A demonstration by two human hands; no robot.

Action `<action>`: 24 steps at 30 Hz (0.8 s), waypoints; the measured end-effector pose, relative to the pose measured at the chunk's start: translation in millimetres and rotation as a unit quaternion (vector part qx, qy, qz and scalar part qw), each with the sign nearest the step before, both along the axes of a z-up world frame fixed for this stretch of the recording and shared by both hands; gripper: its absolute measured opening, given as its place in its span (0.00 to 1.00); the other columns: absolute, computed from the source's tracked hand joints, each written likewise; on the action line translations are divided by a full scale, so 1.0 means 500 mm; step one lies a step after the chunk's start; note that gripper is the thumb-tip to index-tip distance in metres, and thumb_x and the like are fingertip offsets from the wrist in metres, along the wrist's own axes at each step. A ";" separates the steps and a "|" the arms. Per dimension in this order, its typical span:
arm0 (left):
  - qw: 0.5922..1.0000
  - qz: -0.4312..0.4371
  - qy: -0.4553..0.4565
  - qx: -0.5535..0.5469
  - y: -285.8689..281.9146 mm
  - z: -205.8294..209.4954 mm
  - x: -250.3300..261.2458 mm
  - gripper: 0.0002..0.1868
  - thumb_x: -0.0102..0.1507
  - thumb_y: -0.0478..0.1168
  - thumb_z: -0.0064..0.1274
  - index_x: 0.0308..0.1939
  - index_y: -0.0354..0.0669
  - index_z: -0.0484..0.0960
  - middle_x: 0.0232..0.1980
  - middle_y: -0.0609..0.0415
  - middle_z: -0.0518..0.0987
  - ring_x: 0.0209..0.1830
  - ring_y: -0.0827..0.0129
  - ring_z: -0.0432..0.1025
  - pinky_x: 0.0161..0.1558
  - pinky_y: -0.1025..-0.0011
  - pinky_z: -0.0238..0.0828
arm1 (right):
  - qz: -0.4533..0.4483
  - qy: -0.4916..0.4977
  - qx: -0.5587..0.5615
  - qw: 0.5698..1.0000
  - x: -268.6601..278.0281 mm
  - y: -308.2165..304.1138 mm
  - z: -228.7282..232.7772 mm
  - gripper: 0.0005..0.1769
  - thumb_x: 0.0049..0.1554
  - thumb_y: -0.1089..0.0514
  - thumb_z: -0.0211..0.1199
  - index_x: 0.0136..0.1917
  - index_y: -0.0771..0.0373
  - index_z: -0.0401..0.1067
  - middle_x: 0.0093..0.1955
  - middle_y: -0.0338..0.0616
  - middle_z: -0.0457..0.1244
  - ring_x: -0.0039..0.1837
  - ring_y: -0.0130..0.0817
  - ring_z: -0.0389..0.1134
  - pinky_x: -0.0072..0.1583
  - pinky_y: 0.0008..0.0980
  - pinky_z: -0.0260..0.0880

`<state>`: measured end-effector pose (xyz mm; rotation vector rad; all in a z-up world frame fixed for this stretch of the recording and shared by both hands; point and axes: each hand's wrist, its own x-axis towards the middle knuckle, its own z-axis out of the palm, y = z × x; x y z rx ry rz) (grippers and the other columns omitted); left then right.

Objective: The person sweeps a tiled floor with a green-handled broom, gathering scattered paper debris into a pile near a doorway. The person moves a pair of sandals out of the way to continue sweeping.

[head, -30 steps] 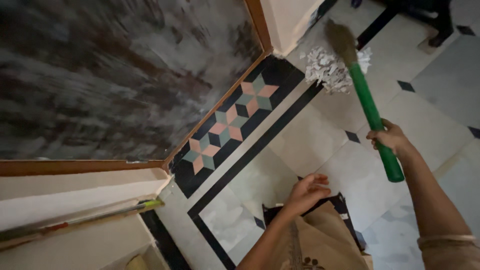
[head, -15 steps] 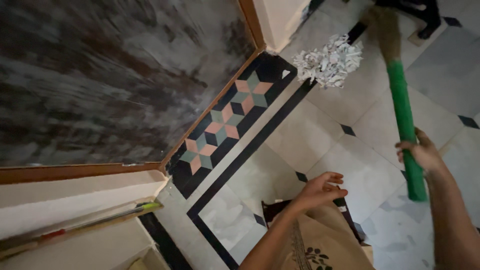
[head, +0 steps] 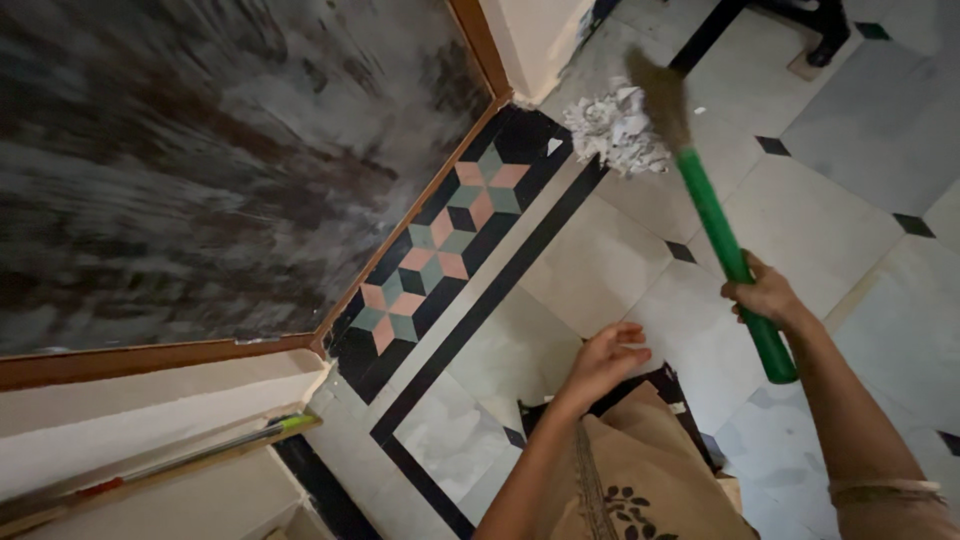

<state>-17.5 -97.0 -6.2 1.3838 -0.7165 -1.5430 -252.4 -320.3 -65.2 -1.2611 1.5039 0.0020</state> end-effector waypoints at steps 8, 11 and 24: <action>1.000 -0.001 0.001 0.024 -0.010 0.041 0.020 0.29 0.63 0.44 0.60 0.66 0.35 0.73 0.62 0.48 0.78 0.56 0.69 0.75 0.57 0.71 0.71 | 0.109 0.051 0.068 0.990 0.052 0.087 0.066 0.55 0.51 0.61 0.66 0.85 0.49 0.44 0.45 0.58 0.68 0.36 0.42 0.68 0.38 0.42 0.74; 1.000 0.004 0.004 0.014 -0.008 0.041 0.023 0.29 0.63 0.44 0.60 0.65 0.35 0.74 0.62 0.48 0.78 0.56 0.69 0.75 0.57 0.71 0.70 | 0.134 0.039 0.084 0.987 0.058 0.125 0.093 0.53 0.50 0.63 0.65 0.84 0.47 0.46 0.43 0.52 0.67 0.35 0.40 0.68 0.37 0.41 0.74; 0.998 0.042 0.027 -0.023 0.022 -0.045 0.050 0.27 0.62 0.41 0.62 0.63 0.36 0.75 0.58 0.50 0.78 0.53 0.71 0.76 0.55 0.73 0.72 | 0.159 0.029 0.131 0.978 0.033 0.254 0.283 0.54 0.54 0.64 0.66 0.83 0.34 0.43 0.30 0.47 0.61 0.29 0.38 0.62 0.36 0.40 0.69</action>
